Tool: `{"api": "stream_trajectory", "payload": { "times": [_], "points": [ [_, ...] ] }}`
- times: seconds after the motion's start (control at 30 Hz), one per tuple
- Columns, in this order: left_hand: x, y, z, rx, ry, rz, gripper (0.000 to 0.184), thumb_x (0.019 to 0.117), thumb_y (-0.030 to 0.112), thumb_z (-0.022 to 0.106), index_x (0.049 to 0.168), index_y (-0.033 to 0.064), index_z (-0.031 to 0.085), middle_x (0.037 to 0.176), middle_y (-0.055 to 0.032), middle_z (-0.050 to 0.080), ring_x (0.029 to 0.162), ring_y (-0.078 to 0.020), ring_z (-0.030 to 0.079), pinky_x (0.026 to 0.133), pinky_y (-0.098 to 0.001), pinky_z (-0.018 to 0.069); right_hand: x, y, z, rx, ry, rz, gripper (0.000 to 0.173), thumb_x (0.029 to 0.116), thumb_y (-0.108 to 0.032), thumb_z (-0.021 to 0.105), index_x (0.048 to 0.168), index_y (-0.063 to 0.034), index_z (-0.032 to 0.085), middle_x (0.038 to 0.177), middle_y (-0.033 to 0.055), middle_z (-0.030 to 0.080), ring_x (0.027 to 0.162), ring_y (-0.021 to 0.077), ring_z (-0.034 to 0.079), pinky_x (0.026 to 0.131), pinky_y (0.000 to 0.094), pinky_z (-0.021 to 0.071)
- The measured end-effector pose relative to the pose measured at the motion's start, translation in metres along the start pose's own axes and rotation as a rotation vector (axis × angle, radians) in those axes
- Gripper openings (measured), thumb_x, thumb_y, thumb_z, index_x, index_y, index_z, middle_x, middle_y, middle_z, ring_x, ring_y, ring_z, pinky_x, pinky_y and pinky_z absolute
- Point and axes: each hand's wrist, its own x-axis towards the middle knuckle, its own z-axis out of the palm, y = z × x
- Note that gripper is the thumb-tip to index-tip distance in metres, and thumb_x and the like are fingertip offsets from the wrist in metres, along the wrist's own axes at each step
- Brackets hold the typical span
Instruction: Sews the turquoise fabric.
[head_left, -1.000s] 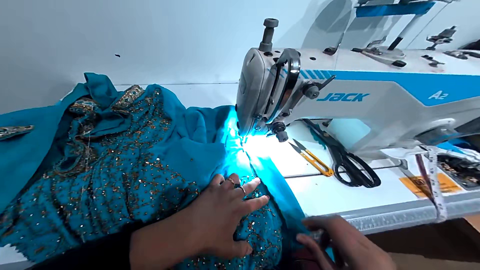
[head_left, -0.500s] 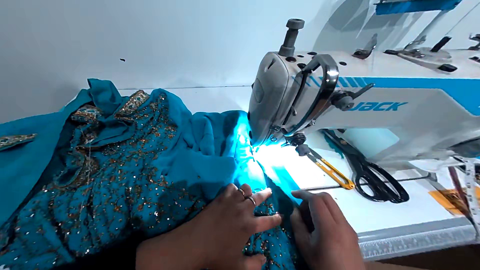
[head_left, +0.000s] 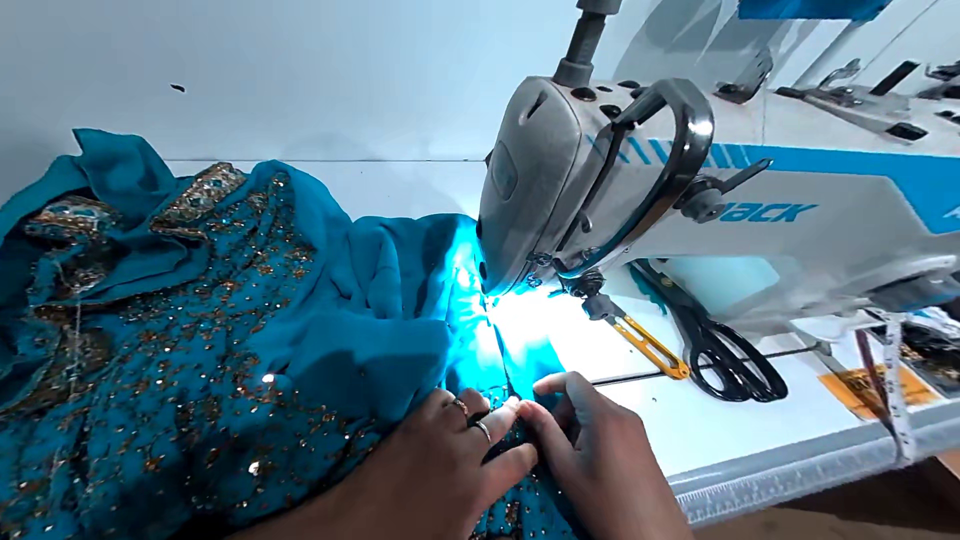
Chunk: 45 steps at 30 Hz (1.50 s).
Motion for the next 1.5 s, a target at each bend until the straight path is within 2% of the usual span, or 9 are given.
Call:
{"api": "stream_trajectory", "payload": {
  "times": [0.2, 0.3, 0.43, 0.53, 0.7, 0.87, 1.07, 1.33, 1.5],
  "points": [
    [0.000, 0.001, -0.005, -0.025, -0.052, -0.015, 0.057, 0.0930, 0.056, 0.050, 0.136, 0.0221, 0.064, 0.140, -0.0065, 0.064, 0.117, -0.0322, 0.063, 0.081, -0.0469, 0.0507, 0.005, -0.004, -0.006, -0.007, -0.114, 0.100, 0.026, 0.0964, -0.033, 0.064, 0.104, -0.0093, 0.071, 0.069, -0.0012, 0.063, 0.058, 0.0130, 0.061, 0.053, 0.0322, 0.0515],
    [0.001, 0.002, -0.003, -0.033, 0.012, -0.053, 0.060, 0.0846, 0.051, 0.060, 0.130, 0.0123, 0.062, 0.136, -0.0050, 0.067, 0.115, -0.0267, 0.066, 0.082, -0.0416, 0.0533, 0.006, -0.004, -0.005, -0.024, -0.084, 0.091, 0.026, 0.1003, -0.032, 0.057, 0.099, -0.0100, 0.070, 0.070, -0.0004, 0.063, 0.059, 0.0139, 0.062, 0.053, 0.0329, 0.0505],
    [0.003, 0.002, -0.004, -0.047, 0.025, -0.105, 0.058, 0.0859, 0.051, 0.061, 0.123, 0.0069, 0.065, 0.134, -0.0104, 0.066, 0.112, -0.0272, 0.067, 0.084, -0.0405, 0.0553, 0.002, -0.007, 0.001, -0.088, -0.028, 0.077, 0.028, 0.0954, -0.035, 0.063, 0.100, -0.0091, 0.071, 0.064, -0.0015, 0.061, 0.052, 0.0148, 0.059, 0.048, 0.0345, 0.0489],
    [0.003, 0.002, -0.003, -0.033, 0.031, -0.121, 0.059, 0.0879, 0.053, 0.058, 0.123, 0.0071, 0.065, 0.132, -0.0113, 0.067, 0.112, -0.0271, 0.068, 0.085, -0.0398, 0.0561, 0.001, -0.012, 0.004, -0.125, 0.015, 0.063, 0.023, 0.0941, -0.030, 0.065, 0.096, -0.0080, 0.071, 0.066, 0.0006, 0.062, 0.052, 0.0158, 0.059, 0.047, 0.0351, 0.0482],
    [0.004, 0.003, 0.002, 0.006, 0.029, -0.148, 0.070, 0.0951, 0.058, 0.049, 0.141, 0.0050, 0.057, 0.137, -0.0109, 0.065, 0.114, -0.0257, 0.067, 0.087, -0.0387, 0.0550, 0.001, -0.011, 0.008, -0.124, 0.112, 0.014, 0.015, 0.0922, -0.023, 0.066, 0.089, -0.0086, 0.072, 0.082, 0.0041, 0.065, 0.063, 0.0145, 0.064, 0.050, 0.0312, 0.0518],
    [0.003, 0.003, 0.002, 0.035, -0.012, -0.147, 0.070, 0.0970, 0.058, 0.044, 0.140, 0.0052, 0.060, 0.142, -0.0078, 0.062, 0.114, -0.0256, 0.066, 0.082, -0.0394, 0.0526, 0.001, -0.009, 0.008, -0.099, 0.177, -0.007, 0.019, 0.0936, -0.024, 0.063, 0.090, -0.0079, 0.071, 0.081, 0.0028, 0.067, 0.068, 0.0129, 0.066, 0.057, 0.0284, 0.0542],
    [0.003, 0.002, 0.002, 0.038, -0.030, -0.132, 0.068, 0.0979, 0.056, 0.042, 0.146, 0.0106, 0.056, 0.147, -0.0043, 0.059, 0.115, -0.0253, 0.063, 0.083, -0.0392, 0.0496, -0.003, -0.019, 0.002, -0.233, 0.234, -0.090, 0.013, 0.0898, -0.011, 0.065, 0.093, -0.0014, 0.073, 0.080, 0.0101, 0.065, 0.069, 0.0198, 0.066, 0.060, 0.0281, 0.0557],
    [0.002, 0.001, 0.000, 0.007, -0.048, -0.140, 0.064, 0.0967, 0.054, 0.046, 0.142, 0.0113, 0.059, 0.142, -0.0056, 0.061, 0.117, -0.0269, 0.062, 0.086, -0.0399, 0.0512, -0.015, -0.017, 0.012, -0.231, 0.175, -0.191, 0.017, 0.0874, -0.006, 0.064, 0.099, -0.0008, 0.076, 0.082, 0.0119, 0.066, 0.072, 0.0234, 0.067, 0.065, 0.0285, 0.0568],
    [0.003, 0.000, -0.006, -0.065, -0.049, -0.206, 0.053, 0.0861, 0.042, 0.060, 0.126, 0.0074, 0.064, 0.134, -0.0100, 0.065, 0.115, -0.0290, 0.065, 0.084, -0.0420, 0.0547, -0.017, -0.011, 0.010, -0.158, 0.138, -0.154, 0.022, 0.0879, -0.007, 0.063, 0.105, -0.0009, 0.076, 0.086, 0.0126, 0.066, 0.076, 0.0233, 0.066, 0.067, 0.0287, 0.0562]
  ]
}}
